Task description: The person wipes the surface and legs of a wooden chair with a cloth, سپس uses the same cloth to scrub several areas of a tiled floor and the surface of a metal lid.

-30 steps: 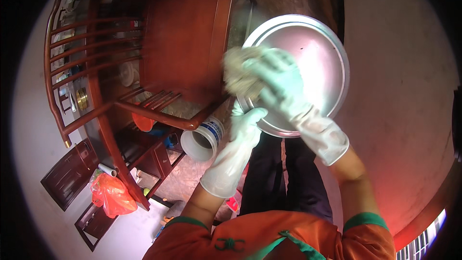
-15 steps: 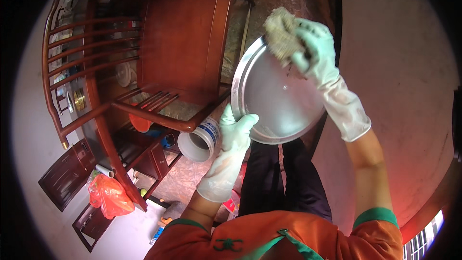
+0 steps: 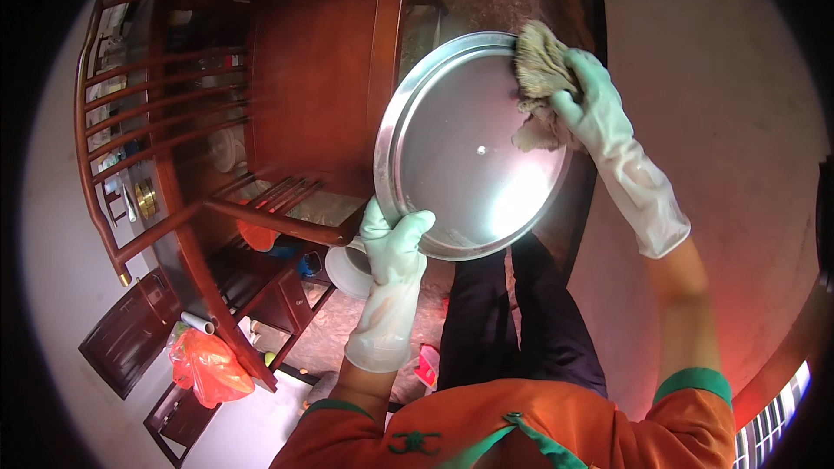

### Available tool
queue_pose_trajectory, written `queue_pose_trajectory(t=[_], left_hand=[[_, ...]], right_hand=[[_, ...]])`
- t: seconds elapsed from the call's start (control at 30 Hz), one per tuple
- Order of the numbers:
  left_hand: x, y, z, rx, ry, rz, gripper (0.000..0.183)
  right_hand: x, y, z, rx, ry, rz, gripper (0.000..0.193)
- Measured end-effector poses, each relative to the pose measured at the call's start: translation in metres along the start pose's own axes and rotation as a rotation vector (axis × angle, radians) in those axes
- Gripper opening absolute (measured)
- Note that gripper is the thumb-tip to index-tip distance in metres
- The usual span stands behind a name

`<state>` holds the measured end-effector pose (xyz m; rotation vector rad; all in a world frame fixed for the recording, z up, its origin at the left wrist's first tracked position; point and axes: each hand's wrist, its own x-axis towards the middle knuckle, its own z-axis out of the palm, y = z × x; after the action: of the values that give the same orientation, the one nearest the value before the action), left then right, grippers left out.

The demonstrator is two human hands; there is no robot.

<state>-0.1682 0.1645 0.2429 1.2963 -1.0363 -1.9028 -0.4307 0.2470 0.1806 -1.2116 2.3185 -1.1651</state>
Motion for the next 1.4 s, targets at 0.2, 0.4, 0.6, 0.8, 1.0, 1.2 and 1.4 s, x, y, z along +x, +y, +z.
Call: queue_pose_trajectory(t=[0.2, 0.4, 0.6, 0.8, 1.0, 1.2, 1.4], left_hand=[[0.007, -0.008, -0.018, -0.004, -0.081, -0.070, 0.048], [0.046, 0.029, -0.043, 0.060, -0.589, -0.401, 0.059], [0.057, 0.035, -0.015, 0.204, -0.326, -0.406, 0.022], [0.042, 0.014, -0.026, 0.045, -0.190, -0.313, 0.029], [0.036, 0.006, -0.016, -0.081, 0.096, -0.253, 0.034], [0.046, -0.011, 0.003, -0.165, 0.400, -0.296, 0.038], [0.052, -0.020, 0.031, -0.288, 0.411, -0.223, 0.036]], right_hand=[[-0.025, 0.016, 0.015, 0.529, -0.074, 0.406, 0.054], [0.010, -0.014, -0.010, 0.444, -0.313, -0.061, 0.052], [0.042, -0.037, -0.011, 0.179, -0.299, -0.323, 0.050], [0.031, -0.047, -0.024, 0.202, -0.392, 0.133, 0.044], [-0.024, 0.008, 0.015, 0.384, -0.075, 0.382, 0.039], [-0.068, -0.028, 0.050, 0.676, 0.089, 0.722, 0.037], [-0.123, -0.083, 0.095, 0.527, 0.115, 0.603, 0.035]])
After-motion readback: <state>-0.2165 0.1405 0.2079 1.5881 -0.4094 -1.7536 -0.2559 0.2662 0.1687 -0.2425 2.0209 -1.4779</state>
